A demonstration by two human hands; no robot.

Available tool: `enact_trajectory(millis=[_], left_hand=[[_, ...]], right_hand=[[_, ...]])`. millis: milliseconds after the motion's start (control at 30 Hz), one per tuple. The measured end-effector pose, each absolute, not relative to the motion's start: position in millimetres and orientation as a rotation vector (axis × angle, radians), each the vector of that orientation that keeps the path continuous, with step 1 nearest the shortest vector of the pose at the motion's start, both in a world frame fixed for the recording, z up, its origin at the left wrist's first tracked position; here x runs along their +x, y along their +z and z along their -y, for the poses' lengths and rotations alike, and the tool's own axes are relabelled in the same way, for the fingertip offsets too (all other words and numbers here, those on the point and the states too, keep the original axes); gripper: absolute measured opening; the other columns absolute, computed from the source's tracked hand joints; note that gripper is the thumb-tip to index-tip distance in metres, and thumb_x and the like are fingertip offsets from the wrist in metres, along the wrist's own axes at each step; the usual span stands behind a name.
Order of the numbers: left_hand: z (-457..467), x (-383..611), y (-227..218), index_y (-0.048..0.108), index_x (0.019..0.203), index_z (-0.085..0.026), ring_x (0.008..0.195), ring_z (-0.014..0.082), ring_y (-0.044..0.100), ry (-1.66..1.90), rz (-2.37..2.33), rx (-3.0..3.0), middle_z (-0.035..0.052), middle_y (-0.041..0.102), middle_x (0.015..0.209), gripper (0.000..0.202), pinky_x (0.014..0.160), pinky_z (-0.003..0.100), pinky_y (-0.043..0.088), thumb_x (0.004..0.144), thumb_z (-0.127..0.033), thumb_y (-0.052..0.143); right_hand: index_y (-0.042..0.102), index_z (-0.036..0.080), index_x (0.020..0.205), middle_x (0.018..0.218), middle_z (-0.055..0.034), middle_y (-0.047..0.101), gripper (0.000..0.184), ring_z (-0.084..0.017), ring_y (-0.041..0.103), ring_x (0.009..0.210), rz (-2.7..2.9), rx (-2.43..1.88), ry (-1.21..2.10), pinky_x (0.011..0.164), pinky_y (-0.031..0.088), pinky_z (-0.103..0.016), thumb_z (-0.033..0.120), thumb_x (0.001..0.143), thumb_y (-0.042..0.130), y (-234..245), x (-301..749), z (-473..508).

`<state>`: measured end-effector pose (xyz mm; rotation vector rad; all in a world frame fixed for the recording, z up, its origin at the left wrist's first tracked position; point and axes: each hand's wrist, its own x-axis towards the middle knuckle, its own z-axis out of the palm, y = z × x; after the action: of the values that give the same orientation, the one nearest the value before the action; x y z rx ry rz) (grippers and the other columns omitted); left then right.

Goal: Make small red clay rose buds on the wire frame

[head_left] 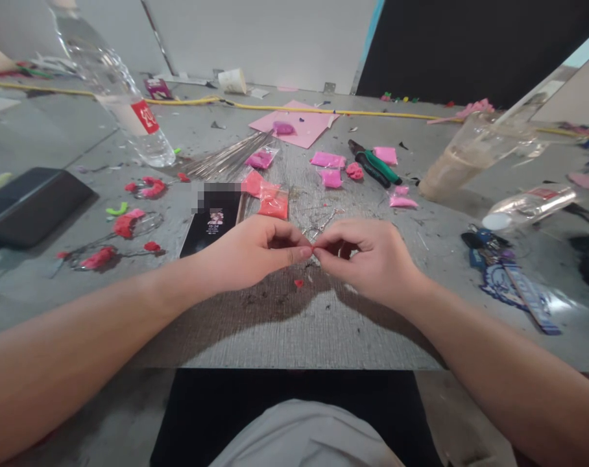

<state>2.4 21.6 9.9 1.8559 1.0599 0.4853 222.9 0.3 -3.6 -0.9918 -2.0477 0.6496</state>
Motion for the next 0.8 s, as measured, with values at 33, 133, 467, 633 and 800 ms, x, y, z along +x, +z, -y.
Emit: enact_trajectory(millis=[33, 133, 467, 633, 800], left_hand=[[-20.9, 2.7, 9.4, 0.074, 0.089, -0.02, 0.069, 0.0145, 0.06, 0.49, -1.056, 1.853, -0.0003, 0.069, 0.077, 0.023, 0.064, 0.028, 0.048, 0.091, -0.041, 0.067], [-18.6, 3.4, 9.3, 0.074, 0.088, -0.02, 0.07, 0.0148, 0.061, 0.472, -1.056, 1.868, -0.0002, 0.071, 0.078, 0.023, 0.064, 0.028, 0.048, 0.091, -0.042, 0.068], [-33.5, -4.2, 8.5, 0.071, 0.087, -0.018, 0.072, 0.0164, 0.063, 0.544, -1.15, 2.354, 0.0027, 0.072, 0.082, 0.017, 0.068, 0.03, 0.046, 0.092, -0.032, 0.064], [-47.1, -13.0, -1.3, 0.072, 0.087, -0.017, 0.072, 0.017, 0.063, 0.489, -1.186, 2.561, 0.0044, 0.073, 0.082, 0.016, 0.07, 0.031, 0.044, 0.092, -0.026, 0.06], [-54.1, -16.4, -8.8, 0.074, 0.087, -0.017, 0.079, 0.0206, 0.066, 0.442, -1.246, 2.637, 0.0057, 0.075, 0.084, 0.021, 0.075, 0.034, 0.046, 0.094, -0.027, 0.058]], right_hand=[[0.074, 0.02, 0.079, 0.071, 0.0017, 0.071, 0.011, -0.012, 0.061, 0.063, 2.07, -0.973, 0.636, 0.06, 0.046, -0.026, 0.011, 0.083, 0.069, -3.1, 222.6, -0.1], [0.069, 0.02, 0.075, 0.069, 0.0027, 0.066, 0.012, -0.011, 0.059, 0.063, 2.112, -0.937, 0.615, 0.061, 0.045, -0.026, 0.009, 0.081, 0.067, -1.8, 221.6, 0.4], [0.049, 0.021, 0.071, 0.06, 0.0043, 0.052, 0.024, -0.011, 0.048, 0.057, 1.952, -1.128, 0.782, 0.056, 0.038, -0.028, 0.011, 0.092, 0.049, -1.5, 225.6, -4.2], [0.067, 0.019, 0.089, 0.074, 0.0, 0.068, 0.017, -0.012, 0.063, 0.061, 1.919, -1.143, 0.922, 0.057, 0.05, -0.028, 0.028, 0.1, 0.058, -8.4, 225.5, -6.0], [0.072, 0.018, 0.098, 0.082, -0.003, 0.076, 0.008, -0.014, 0.073, 0.06, 1.733, -1.189, 1.182, 0.05, 0.053, -0.023, 0.025, 0.095, 0.067, -8.9, 223.9, -6.6]])
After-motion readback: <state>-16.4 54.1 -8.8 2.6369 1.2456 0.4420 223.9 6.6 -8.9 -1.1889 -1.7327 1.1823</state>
